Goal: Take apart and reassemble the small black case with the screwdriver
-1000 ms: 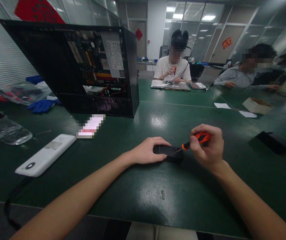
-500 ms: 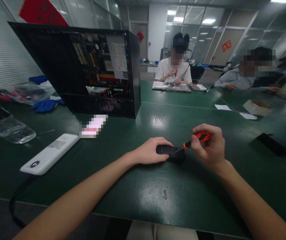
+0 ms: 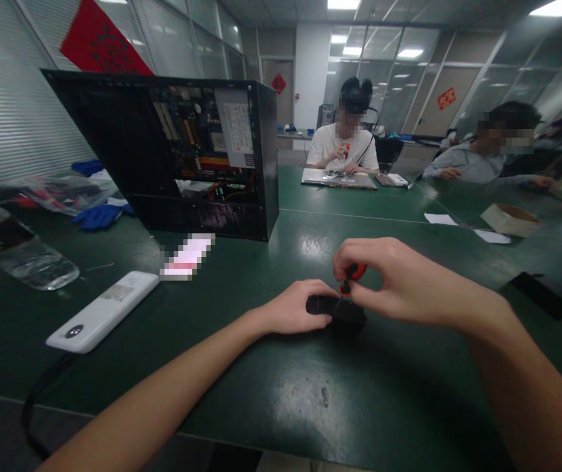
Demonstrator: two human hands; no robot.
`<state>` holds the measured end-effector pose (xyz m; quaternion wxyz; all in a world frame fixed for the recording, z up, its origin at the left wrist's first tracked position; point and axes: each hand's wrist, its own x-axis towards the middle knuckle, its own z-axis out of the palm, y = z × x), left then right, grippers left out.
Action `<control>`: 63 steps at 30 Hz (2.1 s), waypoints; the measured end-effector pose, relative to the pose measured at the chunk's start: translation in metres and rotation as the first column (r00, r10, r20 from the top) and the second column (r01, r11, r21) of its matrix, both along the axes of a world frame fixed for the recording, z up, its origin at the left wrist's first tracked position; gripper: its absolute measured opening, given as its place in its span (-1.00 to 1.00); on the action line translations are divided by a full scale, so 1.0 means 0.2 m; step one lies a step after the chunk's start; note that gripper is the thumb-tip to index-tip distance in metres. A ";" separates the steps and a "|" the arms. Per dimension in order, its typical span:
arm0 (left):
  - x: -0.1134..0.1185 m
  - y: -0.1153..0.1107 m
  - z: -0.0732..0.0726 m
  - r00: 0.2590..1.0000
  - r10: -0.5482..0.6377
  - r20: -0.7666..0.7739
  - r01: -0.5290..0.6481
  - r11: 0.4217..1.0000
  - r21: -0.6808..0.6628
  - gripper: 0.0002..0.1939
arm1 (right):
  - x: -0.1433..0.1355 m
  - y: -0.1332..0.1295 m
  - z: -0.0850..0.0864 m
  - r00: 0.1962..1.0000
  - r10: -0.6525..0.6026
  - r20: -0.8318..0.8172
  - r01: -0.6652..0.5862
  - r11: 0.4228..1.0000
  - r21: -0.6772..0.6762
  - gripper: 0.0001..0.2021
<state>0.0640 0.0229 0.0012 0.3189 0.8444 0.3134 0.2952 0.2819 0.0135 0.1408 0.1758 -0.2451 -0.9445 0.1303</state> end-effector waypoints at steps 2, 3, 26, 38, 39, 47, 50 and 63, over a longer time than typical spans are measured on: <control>0.00 0.00 0.00 1.000 0.003 0.010 -0.003 1.000 -0.007 -0.62 | -0.03 -0.01 0.02 0.998 -0.017 0.058 0.016 1.000 0.010 -0.97; 0.00 0.00 -0.01 1.000 0.004 0.018 -0.004 1.000 -0.009 -0.61 | -0.04 -0.02 0.03 0.997 -0.023 0.078 0.021 1.000 0.022 -0.94; 0.00 0.00 -0.02 1.000 0.020 0.013 -0.019 1.000 -0.018 -0.67 | -0.03 -0.06 0.00 0.989 -0.073 0.126 0.054 0.988 0.142 -0.90; 0.00 0.00 -0.02 1.000 0.018 -0.007 -0.018 1.000 -0.012 -0.67 | -0.03 -0.06 0.05 0.978 -0.084 0.190 0.075 0.996 0.053 -0.90; 0.00 0.00 -0.03 1.000 0.020 -0.004 -0.020 1.000 -0.017 -0.66 | -0.03 -0.06 0.05 0.978 -0.085 0.188 0.077 0.996 0.052 -0.92; 0.00 -0.01 -0.01 1.000 0.024 0.014 -0.023 0.999 -0.041 -0.67 | -0.03 -0.04 0.03 0.985 -0.034 0.169 0.027 0.999 0.045 -0.91; 0.00 -0.01 0.00 0.999 0.041 0.002 -0.041 0.999 -0.034 -0.62 | -0.04 -0.04 0.03 0.982 -0.084 0.170 0.070 0.994 0.087 -0.90; 0.01 -0.01 -0.01 0.998 0.067 -0.008 -0.067 0.997 -0.041 -0.62 | -0.04 -0.06 0.04 0.984 -0.057 0.167 0.047 0.997 0.067 -0.85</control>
